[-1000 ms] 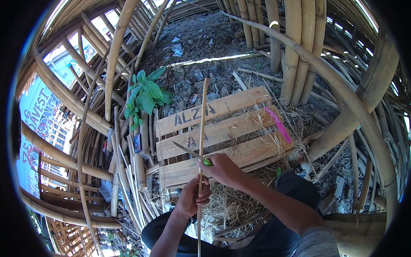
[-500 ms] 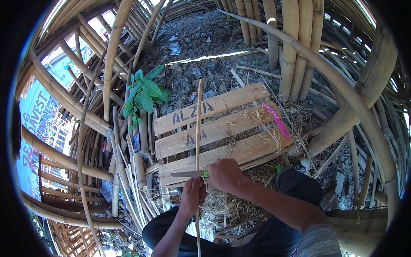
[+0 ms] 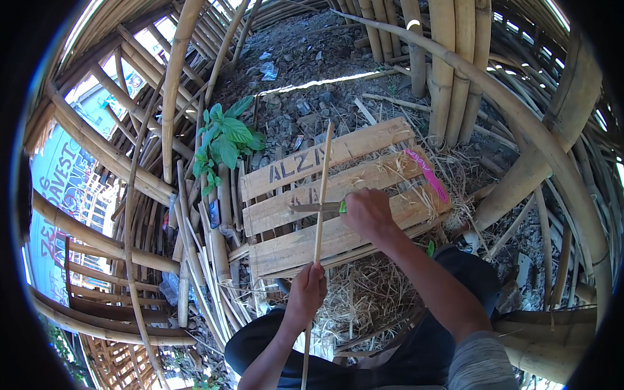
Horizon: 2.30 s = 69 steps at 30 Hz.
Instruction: Scraping or whittling a thin bamboo stick using a knife.
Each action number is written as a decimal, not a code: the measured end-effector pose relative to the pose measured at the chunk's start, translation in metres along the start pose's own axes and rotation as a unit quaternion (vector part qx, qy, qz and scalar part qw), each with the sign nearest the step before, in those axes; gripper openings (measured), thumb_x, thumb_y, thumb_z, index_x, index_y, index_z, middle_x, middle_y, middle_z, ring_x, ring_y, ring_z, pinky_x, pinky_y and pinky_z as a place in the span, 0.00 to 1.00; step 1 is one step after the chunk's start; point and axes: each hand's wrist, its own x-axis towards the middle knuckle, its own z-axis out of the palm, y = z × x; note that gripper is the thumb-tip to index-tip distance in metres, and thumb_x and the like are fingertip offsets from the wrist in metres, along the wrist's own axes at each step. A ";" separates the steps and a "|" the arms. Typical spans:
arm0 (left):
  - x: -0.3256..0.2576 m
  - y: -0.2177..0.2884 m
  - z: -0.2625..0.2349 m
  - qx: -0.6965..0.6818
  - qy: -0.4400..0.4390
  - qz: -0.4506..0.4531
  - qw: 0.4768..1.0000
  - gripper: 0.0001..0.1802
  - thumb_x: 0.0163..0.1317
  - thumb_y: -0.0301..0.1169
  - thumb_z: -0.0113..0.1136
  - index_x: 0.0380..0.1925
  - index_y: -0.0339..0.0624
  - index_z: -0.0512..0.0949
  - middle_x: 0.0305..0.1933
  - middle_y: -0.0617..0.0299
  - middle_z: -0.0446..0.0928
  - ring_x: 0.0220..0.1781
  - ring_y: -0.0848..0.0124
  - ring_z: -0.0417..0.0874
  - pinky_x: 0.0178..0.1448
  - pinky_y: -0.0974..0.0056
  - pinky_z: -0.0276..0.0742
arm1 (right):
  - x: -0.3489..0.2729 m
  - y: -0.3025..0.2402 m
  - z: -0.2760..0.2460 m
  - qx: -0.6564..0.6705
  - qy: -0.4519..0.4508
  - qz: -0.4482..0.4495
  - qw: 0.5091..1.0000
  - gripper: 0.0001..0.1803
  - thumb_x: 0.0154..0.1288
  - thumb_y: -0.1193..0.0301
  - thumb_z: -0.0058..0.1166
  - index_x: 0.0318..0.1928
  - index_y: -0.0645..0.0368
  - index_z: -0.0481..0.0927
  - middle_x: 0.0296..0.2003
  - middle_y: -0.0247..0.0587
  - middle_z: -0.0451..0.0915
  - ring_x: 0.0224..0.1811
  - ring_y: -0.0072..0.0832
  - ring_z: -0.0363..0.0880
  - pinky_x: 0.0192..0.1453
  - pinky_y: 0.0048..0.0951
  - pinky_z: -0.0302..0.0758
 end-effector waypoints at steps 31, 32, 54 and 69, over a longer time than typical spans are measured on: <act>-0.027 -0.001 -0.004 0.148 0.023 0.061 0.987 0.16 0.69 0.32 0.40 0.24 0.33 0.65 0.13 0.50 0.62 0.14 0.59 0.63 0.22 0.58 0.59 | 0.007 0.012 -0.019 0.033 -0.114 0.084 0.989 0.14 0.53 0.64 0.56 0.20 0.63 0.79 0.15 0.48 0.76 0.19 0.41 0.78 0.26 0.40 0.75; -0.023 0.009 -0.002 0.184 0.026 0.062 0.981 0.15 0.69 0.31 0.39 0.25 0.32 0.65 0.13 0.47 0.64 0.15 0.53 0.65 0.22 0.56 0.59 | -0.010 0.002 -0.015 0.040 -0.119 0.042 0.991 0.14 0.51 0.64 0.57 0.19 0.63 0.78 0.15 0.50 0.75 0.19 0.43 0.78 0.27 0.41 0.75; -0.020 0.007 -0.007 0.226 0.033 0.086 0.970 0.17 0.69 0.33 0.40 0.24 0.33 0.64 0.12 0.48 0.64 0.14 0.54 0.65 0.21 0.56 0.58 | -0.003 0.014 0.000 -0.008 -0.063 0.030 0.998 0.12 0.49 0.65 0.57 0.22 0.63 0.79 0.21 0.51 0.78 0.25 0.44 0.80 0.33 0.40 0.76; -0.023 0.027 -0.019 -0.181 -0.138 -0.161 0.960 0.18 0.71 0.44 0.35 0.23 0.49 0.58 0.14 0.74 0.52 0.11 0.84 0.48 0.13 0.74 0.42 | -0.030 0.015 -0.017 0.038 -0.061 -0.061 0.996 0.09 0.46 0.66 0.58 0.21 0.59 0.79 0.16 0.45 0.77 0.20 0.40 0.78 0.28 0.38 0.76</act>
